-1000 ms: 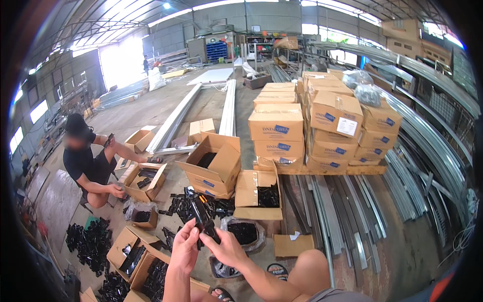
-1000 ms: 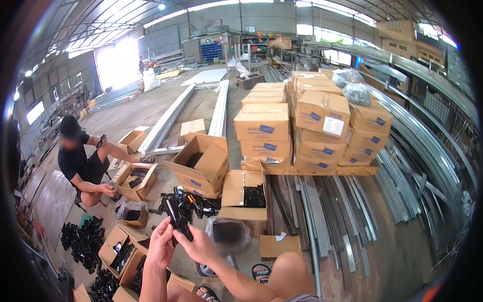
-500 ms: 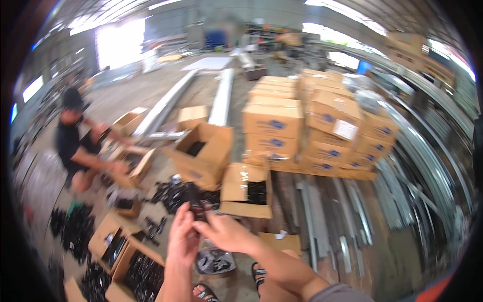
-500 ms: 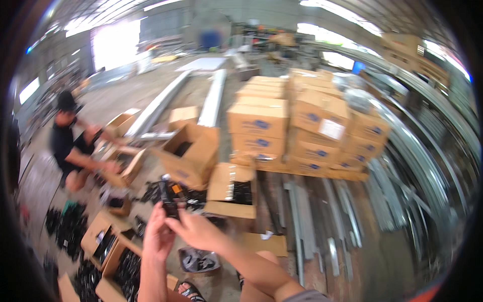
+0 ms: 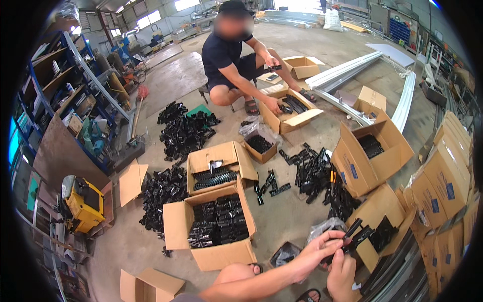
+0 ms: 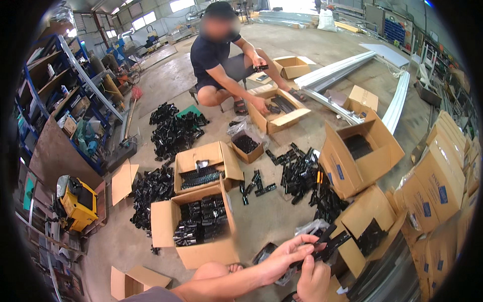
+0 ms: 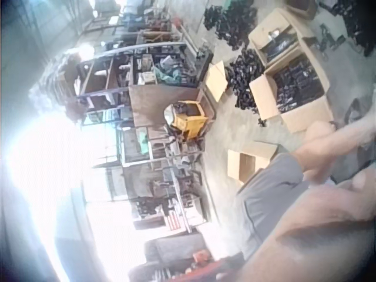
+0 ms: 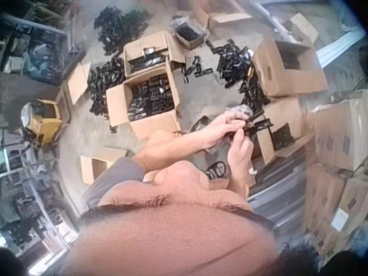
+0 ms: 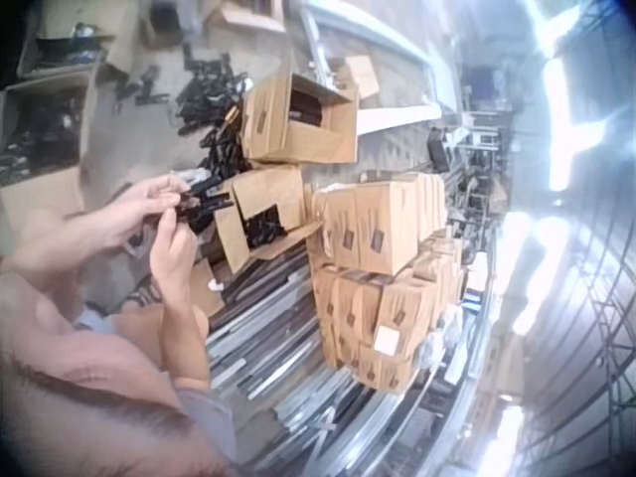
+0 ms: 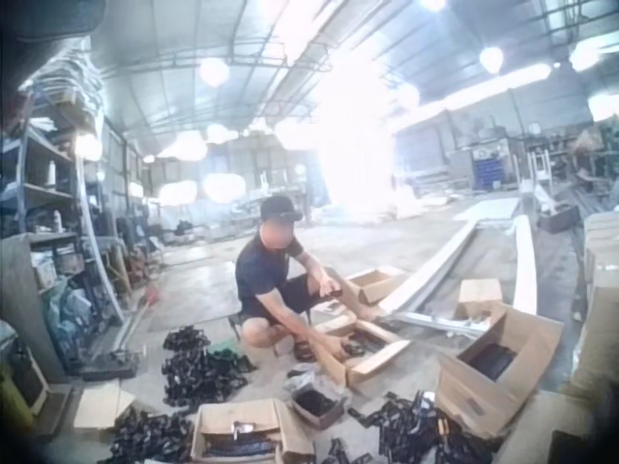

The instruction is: The person picks up black metal parts one at a time, handling and turning them to check their condition before placing them into small plastic bags.

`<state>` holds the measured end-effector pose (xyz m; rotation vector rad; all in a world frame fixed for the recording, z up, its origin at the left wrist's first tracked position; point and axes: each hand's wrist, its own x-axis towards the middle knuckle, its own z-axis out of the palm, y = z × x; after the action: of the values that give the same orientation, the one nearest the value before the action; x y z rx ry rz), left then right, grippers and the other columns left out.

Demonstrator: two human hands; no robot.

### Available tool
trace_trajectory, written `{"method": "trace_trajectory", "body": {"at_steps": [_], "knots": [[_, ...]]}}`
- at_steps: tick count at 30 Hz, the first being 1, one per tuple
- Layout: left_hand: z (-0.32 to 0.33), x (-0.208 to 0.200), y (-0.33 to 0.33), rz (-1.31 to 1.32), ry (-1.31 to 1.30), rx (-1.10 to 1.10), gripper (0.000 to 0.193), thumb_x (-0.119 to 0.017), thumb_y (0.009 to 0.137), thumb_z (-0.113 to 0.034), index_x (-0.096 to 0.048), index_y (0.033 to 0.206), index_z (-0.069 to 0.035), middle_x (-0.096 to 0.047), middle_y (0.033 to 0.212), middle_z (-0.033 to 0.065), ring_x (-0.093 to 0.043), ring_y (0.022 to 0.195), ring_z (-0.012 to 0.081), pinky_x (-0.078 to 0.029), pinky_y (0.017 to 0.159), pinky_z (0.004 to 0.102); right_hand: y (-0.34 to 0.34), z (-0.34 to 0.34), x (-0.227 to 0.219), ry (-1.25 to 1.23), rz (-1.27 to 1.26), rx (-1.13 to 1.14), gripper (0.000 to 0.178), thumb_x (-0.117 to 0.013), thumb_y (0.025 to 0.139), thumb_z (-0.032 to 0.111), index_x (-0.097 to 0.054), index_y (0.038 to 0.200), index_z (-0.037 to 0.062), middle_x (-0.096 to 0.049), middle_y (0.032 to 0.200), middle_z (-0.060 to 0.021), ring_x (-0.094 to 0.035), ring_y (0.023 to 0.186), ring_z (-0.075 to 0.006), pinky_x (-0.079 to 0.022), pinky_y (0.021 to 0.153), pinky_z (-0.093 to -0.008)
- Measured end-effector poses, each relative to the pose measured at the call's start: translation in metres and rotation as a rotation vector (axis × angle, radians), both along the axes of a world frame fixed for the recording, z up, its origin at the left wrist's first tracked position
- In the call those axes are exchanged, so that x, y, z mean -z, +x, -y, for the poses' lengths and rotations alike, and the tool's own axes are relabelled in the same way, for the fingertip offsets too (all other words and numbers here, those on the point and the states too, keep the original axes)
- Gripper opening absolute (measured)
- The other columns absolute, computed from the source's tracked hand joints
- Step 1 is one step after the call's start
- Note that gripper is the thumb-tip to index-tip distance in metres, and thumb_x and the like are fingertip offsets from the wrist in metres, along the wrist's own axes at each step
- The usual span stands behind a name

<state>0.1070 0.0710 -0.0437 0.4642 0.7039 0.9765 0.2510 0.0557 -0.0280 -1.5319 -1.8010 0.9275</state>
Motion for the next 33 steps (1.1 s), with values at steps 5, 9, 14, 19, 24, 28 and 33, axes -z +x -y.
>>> {"method": "trace_trajectory", "body": {"at_steps": [5, 9, 14, 19, 24, 28, 33], "knots": [[-0.028, 0.012, 0.011, -0.050, -0.009, -0.020, 0.041, -0.055, 0.104, -0.035, -0.048, 0.136, -0.011, -0.061, 0.119, -0.0019, -0.053, 0.099, 0.0044, -0.046, 0.076, 0.0247, -0.001, -0.034, -0.011, -0.250, -0.022, 0.054, 0.047, -0.047, 0.104, 0.036, -0.066, 0.115, -0.0050, -0.069, 0.100, -0.0298, -0.068, 0.096, -0.0420, -0.051, 0.079, -0.0450], [-0.037, 0.025, 0.013, -0.128, 0.040, -0.056, 0.040, -0.052, 0.105, -0.034, -0.050, 0.135, -0.007, -0.059, 0.119, 0.0013, -0.053, 0.109, 0.0092, -0.043, 0.096, 0.0256, 0.005, -0.047, -0.020, -0.274, 0.049, 0.025, 0.046, -0.054, 0.101, 0.037, -0.068, 0.098, -0.0068, -0.068, 0.085, -0.0292, -0.068, 0.081, -0.0442, -0.050, 0.069, -0.0474], [-0.030, 0.030, 0.011, -0.003, -0.002, -0.082, 0.036, -0.057, 0.103, -0.027, -0.049, 0.132, -0.007, -0.061, 0.125, 0.0076, -0.055, 0.118, 0.0142, -0.043, 0.100, 0.0301, 0.008, -0.048, -0.030, -0.301, 0.073, -0.055, 0.039, -0.072, 0.091, 0.033, -0.067, 0.085, -0.0052, -0.062, 0.066, -0.0192, -0.058, 0.058, -0.0262, -0.046, 0.056, -0.0405], [-0.020, 0.009, 0.015, -0.006, -0.019, -0.158, 0.028, -0.067, 0.097, -0.021, -0.053, 0.119, -0.009, -0.064, 0.105, 0.0045, -0.063, 0.091, 0.0122, -0.052, 0.076, 0.0255, 0.006, -0.037, -0.020, -0.142, -0.029, -0.145, 0.031, -0.079, 0.085, 0.022, -0.061, 0.078, -0.0031, -0.053, 0.059, -0.0102, -0.044, 0.055, -0.0119, -0.039, 0.051, -0.0334], [-0.020, 0.016, 0.014, 0.076, -0.226, -0.212, 0.028, -0.068, 0.096, -0.017, -0.053, 0.117, -0.006, -0.067, 0.100, 0.0065, -0.064, 0.080, 0.0126, -0.053, 0.071, 0.0244, 0.010, -0.030, -0.032, -0.377, -0.423, 0.053, 0.011, -0.068, 0.094, 0.008, -0.063, 0.086, 0.0013, -0.060, 0.076, 0.0030, -0.048, 0.069, -0.0045, -0.038, 0.058, -0.0232], [-0.023, 0.018, 0.009, -0.209, -0.198, 0.089, 0.041, -0.055, 0.104, -0.032, -0.048, 0.134, -0.004, -0.060, 0.132, 0.0090, -0.055, 0.124, 0.0165, -0.043, 0.105, 0.0322, 0.028, -0.036, -0.003, -0.155, -0.630, 0.363, 0.020, -0.066, 0.097, 0.012, -0.063, 0.113, 0.0005, -0.066, 0.096, -0.0012, -0.056, 0.083, -0.0065, -0.045, 0.069, -0.0214], [-0.006, -0.001, 0.026, -0.130, 0.205, -0.126, 0.025, -0.064, 0.098, -0.012, -0.051, 0.118, -0.004, -0.067, 0.102, 0.0064, -0.065, 0.089, 0.0121, -0.055, 0.076, 0.0276, 0.037, -0.041, 0.009, -0.248, -0.636, 0.302, 0.031, -0.065, 0.098, 0.011, -0.059, 0.125, -0.0038, -0.066, 0.107, -0.0061, -0.061, 0.094, -0.0131, -0.050, 0.080, -0.0257]]}}
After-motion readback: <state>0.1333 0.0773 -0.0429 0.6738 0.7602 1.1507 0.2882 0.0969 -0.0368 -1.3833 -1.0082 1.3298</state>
